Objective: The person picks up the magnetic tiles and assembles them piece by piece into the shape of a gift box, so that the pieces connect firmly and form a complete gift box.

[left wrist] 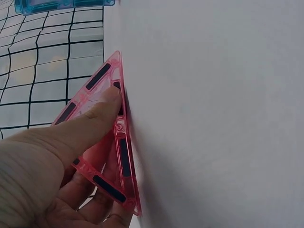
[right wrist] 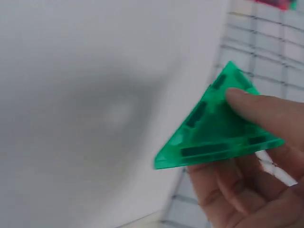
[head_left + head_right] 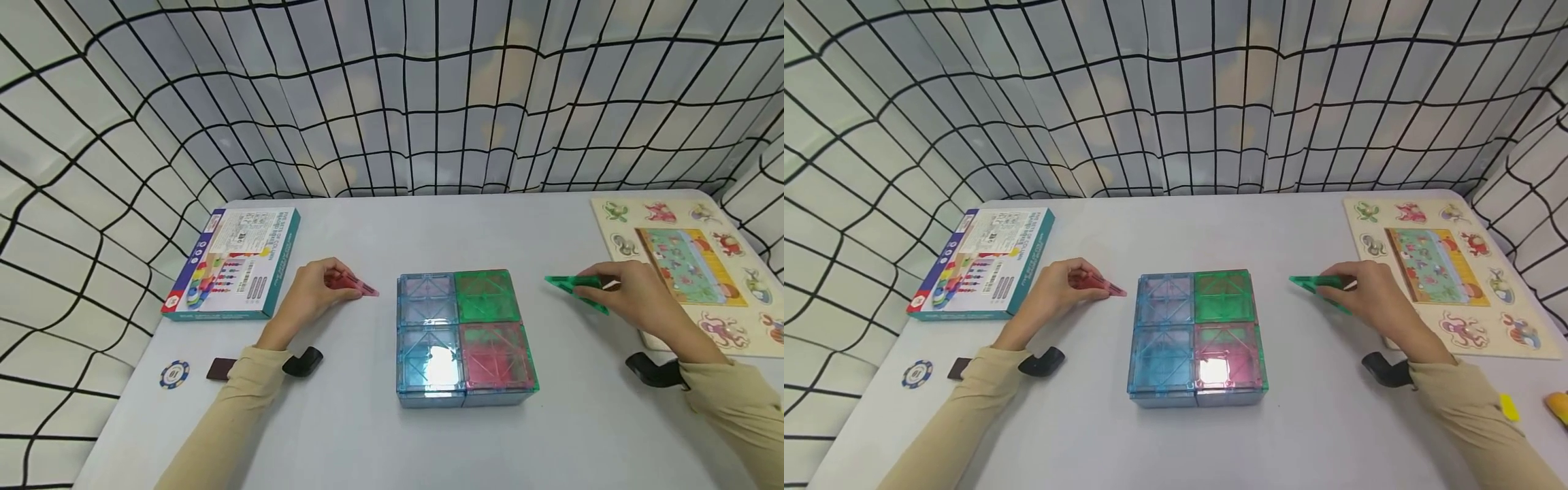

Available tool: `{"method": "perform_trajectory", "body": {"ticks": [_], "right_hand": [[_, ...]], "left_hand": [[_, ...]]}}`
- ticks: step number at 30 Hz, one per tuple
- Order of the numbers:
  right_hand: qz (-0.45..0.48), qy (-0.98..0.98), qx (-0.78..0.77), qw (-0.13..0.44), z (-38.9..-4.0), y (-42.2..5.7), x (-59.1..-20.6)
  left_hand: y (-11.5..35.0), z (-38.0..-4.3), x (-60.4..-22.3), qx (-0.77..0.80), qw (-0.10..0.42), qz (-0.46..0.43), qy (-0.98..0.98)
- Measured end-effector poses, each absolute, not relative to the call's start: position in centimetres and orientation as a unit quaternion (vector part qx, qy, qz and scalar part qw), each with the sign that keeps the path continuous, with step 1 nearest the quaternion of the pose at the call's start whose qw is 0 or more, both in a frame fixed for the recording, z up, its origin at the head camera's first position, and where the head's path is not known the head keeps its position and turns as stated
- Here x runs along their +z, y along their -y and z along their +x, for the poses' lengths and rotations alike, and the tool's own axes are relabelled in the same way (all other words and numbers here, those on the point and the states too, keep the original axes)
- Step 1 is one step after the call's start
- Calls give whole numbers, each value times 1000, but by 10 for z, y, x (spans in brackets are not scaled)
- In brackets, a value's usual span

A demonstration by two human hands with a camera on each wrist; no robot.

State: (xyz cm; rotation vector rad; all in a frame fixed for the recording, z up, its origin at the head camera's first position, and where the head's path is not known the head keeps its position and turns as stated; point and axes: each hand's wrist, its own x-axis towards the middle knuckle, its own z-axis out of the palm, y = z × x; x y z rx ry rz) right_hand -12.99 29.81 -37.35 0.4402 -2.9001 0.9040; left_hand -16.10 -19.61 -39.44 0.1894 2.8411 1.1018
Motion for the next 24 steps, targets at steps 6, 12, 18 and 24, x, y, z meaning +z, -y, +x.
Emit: {"method": "perform_trajectory", "body": {"ticks": [6, 12, 18, 24], "right_hand": [[282, 890, 341, 110, -111, -255, -331], [426, 844, 321, 61, -102, -212, -311], [428, 850, 306, 32, -102, -199, -318], [414, 853, 316, 37, -101, -198, -325]], "left_hand": [[198, -163, -396, 347, 52, 75, -933], [198, -164, -396, 352, 51, 79, -931], [198, -162, -396, 362, 51, 88, -926], [200, -151, -386, 374, 26, 108, -921]]}}
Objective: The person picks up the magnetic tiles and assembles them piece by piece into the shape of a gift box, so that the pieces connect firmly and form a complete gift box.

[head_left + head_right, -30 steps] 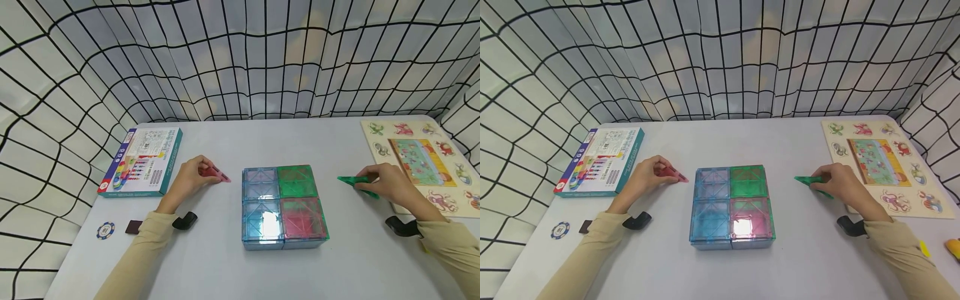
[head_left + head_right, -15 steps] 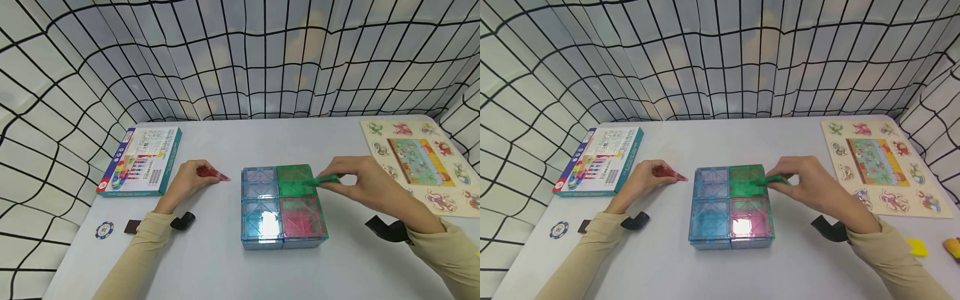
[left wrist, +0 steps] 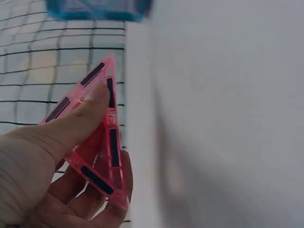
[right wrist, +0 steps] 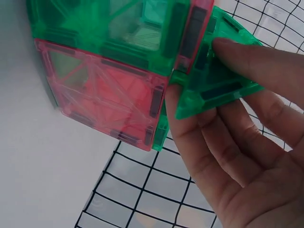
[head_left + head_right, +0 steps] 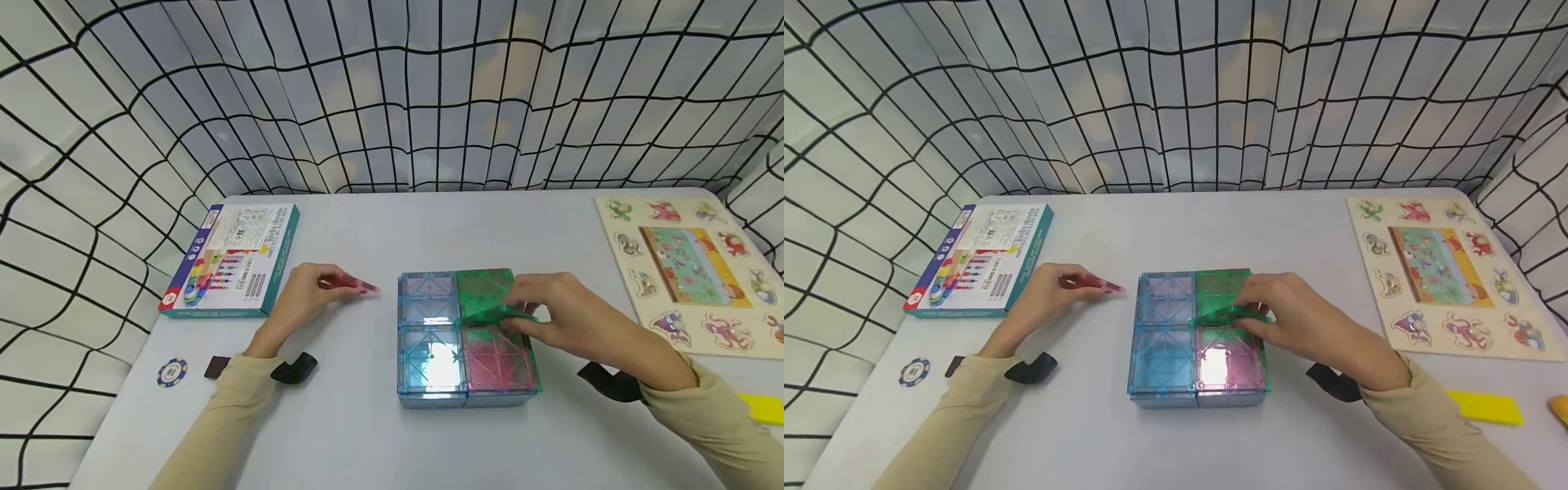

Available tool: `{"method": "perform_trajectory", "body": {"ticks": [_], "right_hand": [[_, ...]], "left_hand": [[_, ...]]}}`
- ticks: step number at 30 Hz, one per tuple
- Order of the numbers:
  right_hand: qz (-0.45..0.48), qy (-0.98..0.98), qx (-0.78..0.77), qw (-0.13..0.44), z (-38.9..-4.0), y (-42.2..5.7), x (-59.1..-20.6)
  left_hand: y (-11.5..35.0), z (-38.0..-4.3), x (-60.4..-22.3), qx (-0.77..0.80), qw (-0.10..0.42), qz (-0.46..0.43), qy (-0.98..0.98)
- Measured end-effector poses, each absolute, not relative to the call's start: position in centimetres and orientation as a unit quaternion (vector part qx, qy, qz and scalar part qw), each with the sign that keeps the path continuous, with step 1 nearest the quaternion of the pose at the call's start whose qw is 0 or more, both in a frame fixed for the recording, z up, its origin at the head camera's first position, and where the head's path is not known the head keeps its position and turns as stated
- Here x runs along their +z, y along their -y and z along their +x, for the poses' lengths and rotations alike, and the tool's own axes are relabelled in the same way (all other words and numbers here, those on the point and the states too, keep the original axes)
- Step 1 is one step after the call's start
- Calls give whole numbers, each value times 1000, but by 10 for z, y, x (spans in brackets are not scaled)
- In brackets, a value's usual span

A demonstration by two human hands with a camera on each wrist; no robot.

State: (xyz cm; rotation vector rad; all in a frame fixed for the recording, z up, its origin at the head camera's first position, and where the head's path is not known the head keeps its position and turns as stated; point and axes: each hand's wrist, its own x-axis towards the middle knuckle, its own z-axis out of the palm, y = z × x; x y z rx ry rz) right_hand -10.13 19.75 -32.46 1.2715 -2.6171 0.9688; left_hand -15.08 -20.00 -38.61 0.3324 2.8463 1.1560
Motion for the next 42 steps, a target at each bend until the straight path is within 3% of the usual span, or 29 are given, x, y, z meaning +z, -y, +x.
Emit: {"method": "perform_trajectory", "body": {"ticks": [10, 16, 24, 31, 37, 42], "right_hand": [[421, 853, 303, 49, -100, -203, -322], [415, 853, 314, 30, -100, -205, -323], [407, 856, 316, 33, -100, -203, -322], [401, 863, 304, 46, -98, -204, -322], [321, 897, 302, 43, -89, -219, -316], [194, 923, 328, -41, -75, -264, -323]], "left_hand": [[148, -107, -325, 433, -49, 253, -864], [116, -94, -326, 418, -36, 321, -849], [104, -94, -337, 399, -31, 346, -849], [105, -95, -337, 385, -30, 352, -853], [113, -87, -334, 379, -26, 304, -874], [142, -70, -333, 393, 40, 195, -898]]}}
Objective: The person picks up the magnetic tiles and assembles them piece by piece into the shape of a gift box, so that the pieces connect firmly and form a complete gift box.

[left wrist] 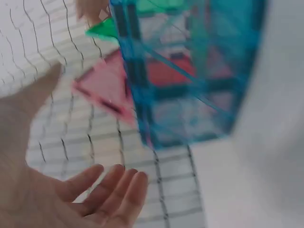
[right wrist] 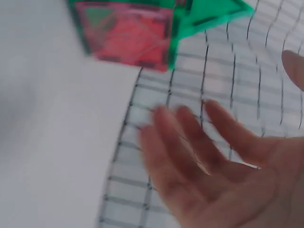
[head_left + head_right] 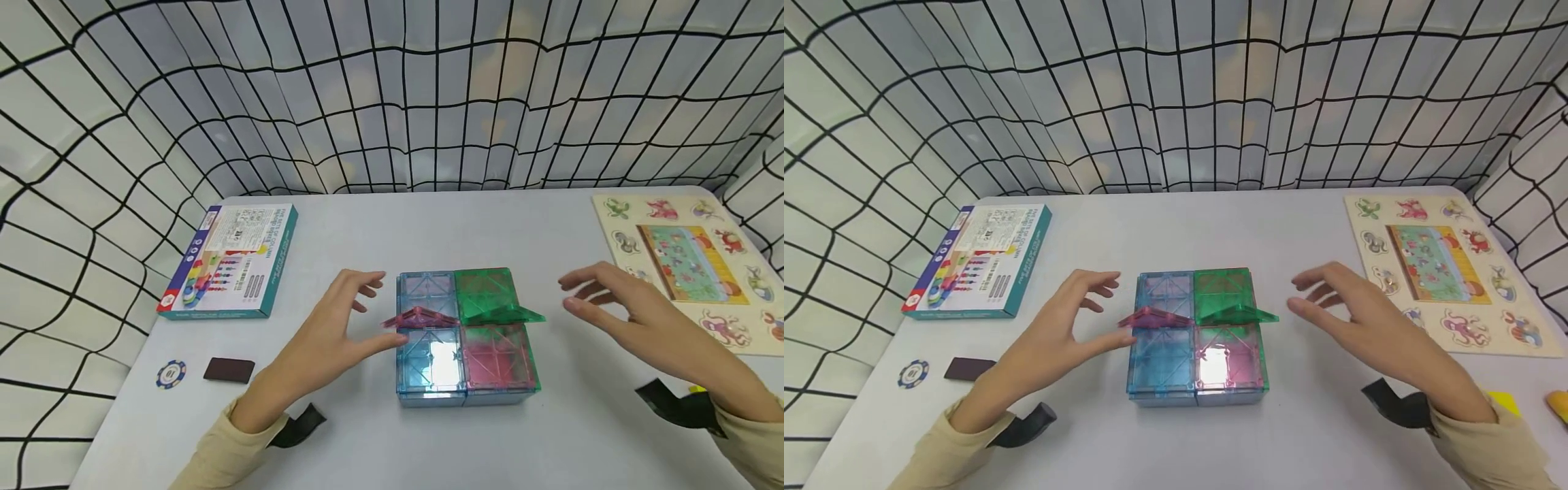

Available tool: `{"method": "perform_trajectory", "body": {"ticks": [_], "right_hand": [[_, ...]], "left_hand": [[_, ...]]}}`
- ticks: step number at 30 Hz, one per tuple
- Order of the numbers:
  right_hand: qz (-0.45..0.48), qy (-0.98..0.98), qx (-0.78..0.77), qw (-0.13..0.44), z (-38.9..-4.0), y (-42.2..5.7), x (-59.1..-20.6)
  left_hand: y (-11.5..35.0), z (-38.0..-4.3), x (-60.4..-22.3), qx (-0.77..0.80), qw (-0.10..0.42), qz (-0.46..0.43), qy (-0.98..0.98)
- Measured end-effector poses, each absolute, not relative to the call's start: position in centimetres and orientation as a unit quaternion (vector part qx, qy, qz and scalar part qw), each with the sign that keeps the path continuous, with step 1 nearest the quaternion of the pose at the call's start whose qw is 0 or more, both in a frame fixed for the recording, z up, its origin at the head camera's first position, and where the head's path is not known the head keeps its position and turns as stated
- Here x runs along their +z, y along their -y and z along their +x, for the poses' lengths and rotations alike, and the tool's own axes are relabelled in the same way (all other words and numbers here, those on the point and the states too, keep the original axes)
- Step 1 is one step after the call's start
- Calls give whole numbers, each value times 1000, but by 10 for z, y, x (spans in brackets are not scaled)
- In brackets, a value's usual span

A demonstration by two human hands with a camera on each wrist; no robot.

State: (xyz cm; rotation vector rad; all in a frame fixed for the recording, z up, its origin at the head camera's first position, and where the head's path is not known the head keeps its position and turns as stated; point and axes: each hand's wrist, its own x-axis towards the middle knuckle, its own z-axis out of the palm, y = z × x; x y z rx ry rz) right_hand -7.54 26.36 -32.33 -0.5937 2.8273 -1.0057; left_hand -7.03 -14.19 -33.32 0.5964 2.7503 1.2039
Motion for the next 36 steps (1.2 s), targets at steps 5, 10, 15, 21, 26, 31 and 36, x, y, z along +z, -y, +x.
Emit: {"method": "perform_trajectory", "body": {"ticks": [5, 10, 15, 21, 26, 31, 36], "right_hand": [[-196, -911, -333, 143, -59, -288, -361], [-249, -873, -399, 125, -42, -257, -389], [-244, -859, -444, 76, -31, -217, -401], [-216, -861, -458, 53, -41, -199, -401], [-223, -856, -464, 43, -68, -193, -400], [-232, -850, -471, 37, -103, -186, -404], [-237, -838, -490, 40, -137, -179, -407]], "left_hand": [[165, -61, -356, 374, 174, 178, -893], [152, -54, -386, 281, 218, 264, -897], [133, -50, -395, 256, 164, 285, -909], [128, -56, -396, 260, 136, 284, -913], [130, -81, -394, 289, 141, 276, -906], [133, -117, -394, 328, 161, 270, -891], [135, -149, -398, 355, 153, 276, -880]]}}
